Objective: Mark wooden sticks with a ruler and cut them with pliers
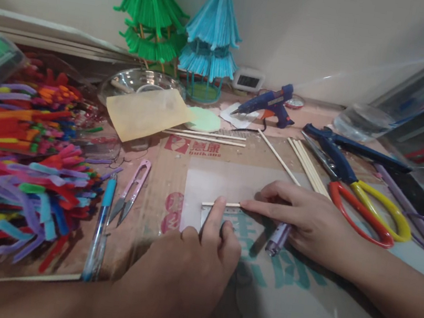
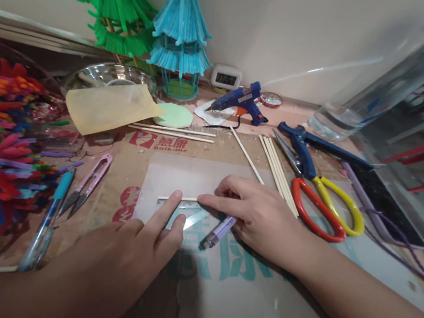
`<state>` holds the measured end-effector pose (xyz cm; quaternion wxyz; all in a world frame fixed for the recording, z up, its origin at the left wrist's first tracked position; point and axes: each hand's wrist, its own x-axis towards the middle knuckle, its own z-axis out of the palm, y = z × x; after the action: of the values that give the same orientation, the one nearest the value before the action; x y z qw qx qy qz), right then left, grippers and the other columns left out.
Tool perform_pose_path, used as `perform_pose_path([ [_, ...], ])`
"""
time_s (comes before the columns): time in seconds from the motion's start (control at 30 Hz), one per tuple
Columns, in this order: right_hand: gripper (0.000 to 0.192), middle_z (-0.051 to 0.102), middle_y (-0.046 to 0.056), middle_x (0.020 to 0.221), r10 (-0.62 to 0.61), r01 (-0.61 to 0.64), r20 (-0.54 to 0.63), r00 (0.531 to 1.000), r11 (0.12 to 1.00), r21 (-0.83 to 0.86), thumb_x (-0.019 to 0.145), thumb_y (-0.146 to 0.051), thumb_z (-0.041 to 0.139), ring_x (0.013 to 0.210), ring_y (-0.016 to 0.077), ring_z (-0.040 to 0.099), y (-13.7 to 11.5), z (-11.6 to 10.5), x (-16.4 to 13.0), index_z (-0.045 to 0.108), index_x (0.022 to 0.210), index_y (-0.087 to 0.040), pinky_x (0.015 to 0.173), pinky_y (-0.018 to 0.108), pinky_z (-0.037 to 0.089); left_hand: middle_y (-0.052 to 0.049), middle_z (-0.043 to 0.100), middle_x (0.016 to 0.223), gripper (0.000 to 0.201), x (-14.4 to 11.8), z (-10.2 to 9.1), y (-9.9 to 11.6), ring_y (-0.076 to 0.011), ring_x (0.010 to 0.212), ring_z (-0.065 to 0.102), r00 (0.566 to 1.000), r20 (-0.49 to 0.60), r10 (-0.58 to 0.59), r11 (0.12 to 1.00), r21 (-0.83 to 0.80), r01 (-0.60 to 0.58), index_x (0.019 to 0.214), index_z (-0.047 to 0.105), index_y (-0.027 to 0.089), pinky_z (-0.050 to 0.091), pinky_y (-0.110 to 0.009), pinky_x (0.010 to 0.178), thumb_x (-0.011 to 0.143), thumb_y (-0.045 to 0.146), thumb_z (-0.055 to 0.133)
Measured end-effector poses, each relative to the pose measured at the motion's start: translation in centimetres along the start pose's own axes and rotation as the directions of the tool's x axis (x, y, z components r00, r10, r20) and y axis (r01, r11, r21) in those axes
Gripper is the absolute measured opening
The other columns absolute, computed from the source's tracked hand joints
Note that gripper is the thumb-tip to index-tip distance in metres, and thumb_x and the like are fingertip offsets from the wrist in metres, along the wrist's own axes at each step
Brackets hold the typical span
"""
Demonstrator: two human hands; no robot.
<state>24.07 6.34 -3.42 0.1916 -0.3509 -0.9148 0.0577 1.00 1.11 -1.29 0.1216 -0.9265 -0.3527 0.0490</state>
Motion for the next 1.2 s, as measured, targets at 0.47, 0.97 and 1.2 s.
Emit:
perform_pose_path([
  [0.47,0.038,0.066,0.007,0.091,-0.034,0.034,0.003,0.999,0.998,-0.048,0.09,-0.009,0.043,0.076,0.0155,0.06,-0.1,-0.3,0.3,0.07,0.112,-0.025,0.061,0.025,0.045,-0.028,0.05,0.136,0.039,0.0,-0.2,0.0,-0.0191,0.052,0.067,1.0,0.026,0.008,1.0,0.015,-0.008,0.123,0.06,0.013,0.052,-0.028,0.039,0.085,0.018,0.053],
  [0.97,0.037,0.067,0.007,0.092,-0.034,0.034,0.006,0.999,0.999,-0.034,0.09,-0.009,0.045,0.077,0.0162,0.06,-0.1,-0.4,0.4,0.07,0.113,-0.025,0.062,0.026,0.045,-0.028,0.048,0.139,0.044,0.6,-0.8,-0.1,-0.0199,0.056,0.07,0.987,0.157,0.019,1.0,0.016,-0.021,0.131,0.055,0.016,0.055,-0.028,0.043,0.087,0.015,0.053],
  [1.2,0.04,0.066,0.006,0.092,-0.019,0.019,0.002,1.0,1.0,-0.015,0.091,-0.008,0.043,0.077,0.0154,0.06,-0.1,-0.4,0.3,0.069,0.115,-0.026,0.063,0.026,0.045,-0.026,0.048,0.139,0.049,0.8,-1.0,-0.2,-0.0215,0.061,0.072,0.978,0.211,0.001,1.0,0.003,-0.002,0.132,0.054,0.018,0.057,-0.029,0.046,0.084,0.006,0.05],
])
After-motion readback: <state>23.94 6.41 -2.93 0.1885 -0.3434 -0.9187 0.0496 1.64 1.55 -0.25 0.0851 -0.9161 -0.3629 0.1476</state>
